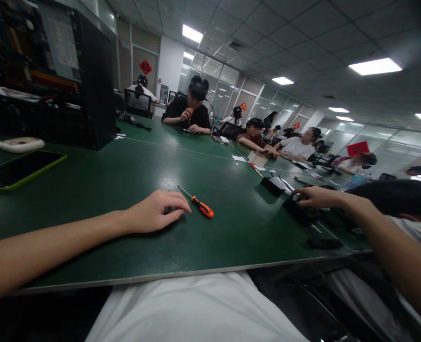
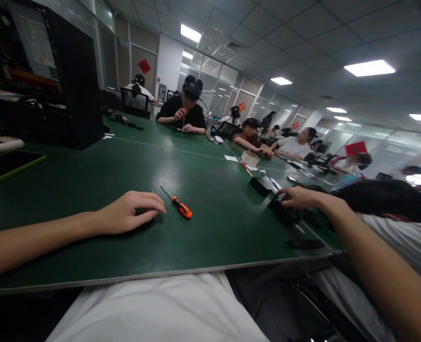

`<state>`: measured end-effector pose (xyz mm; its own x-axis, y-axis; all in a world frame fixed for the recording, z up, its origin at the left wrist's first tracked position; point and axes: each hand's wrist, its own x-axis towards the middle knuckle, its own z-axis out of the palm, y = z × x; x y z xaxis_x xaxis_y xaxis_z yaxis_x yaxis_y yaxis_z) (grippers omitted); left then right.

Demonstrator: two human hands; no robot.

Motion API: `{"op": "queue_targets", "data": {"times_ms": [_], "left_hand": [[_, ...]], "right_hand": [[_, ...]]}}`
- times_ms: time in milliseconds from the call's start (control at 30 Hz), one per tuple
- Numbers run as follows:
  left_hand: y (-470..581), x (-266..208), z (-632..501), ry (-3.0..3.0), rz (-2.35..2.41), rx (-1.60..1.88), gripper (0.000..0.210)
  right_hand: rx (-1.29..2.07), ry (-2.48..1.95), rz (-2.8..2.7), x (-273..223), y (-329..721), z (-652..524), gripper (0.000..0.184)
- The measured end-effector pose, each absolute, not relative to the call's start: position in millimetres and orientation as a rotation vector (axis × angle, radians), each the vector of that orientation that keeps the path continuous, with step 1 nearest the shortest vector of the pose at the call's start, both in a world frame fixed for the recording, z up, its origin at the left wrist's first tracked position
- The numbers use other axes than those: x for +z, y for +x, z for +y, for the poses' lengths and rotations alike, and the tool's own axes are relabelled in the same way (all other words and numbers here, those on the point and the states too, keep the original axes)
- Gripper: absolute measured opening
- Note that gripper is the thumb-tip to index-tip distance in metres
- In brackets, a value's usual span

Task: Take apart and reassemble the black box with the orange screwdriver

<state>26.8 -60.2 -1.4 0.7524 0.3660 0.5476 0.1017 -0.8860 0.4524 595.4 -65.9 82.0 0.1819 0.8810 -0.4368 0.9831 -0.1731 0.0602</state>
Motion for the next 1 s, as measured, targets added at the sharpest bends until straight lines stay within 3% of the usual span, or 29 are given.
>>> {"op": "queue_targets", "data": {"times_ms": [533, 1000], "left_hand": [[27, 0, -60, 2.566, 0.353, 0.902, 0.022], [27, 0, -60, 2.571, 0.362, 0.879, 0.022]], "right_hand": [[-0.587, 2.220, 1.636, 87, 588, -68, 0.070], [-0.533, 2.217, 1.523, 92, 592, -48, 0.065]]}}
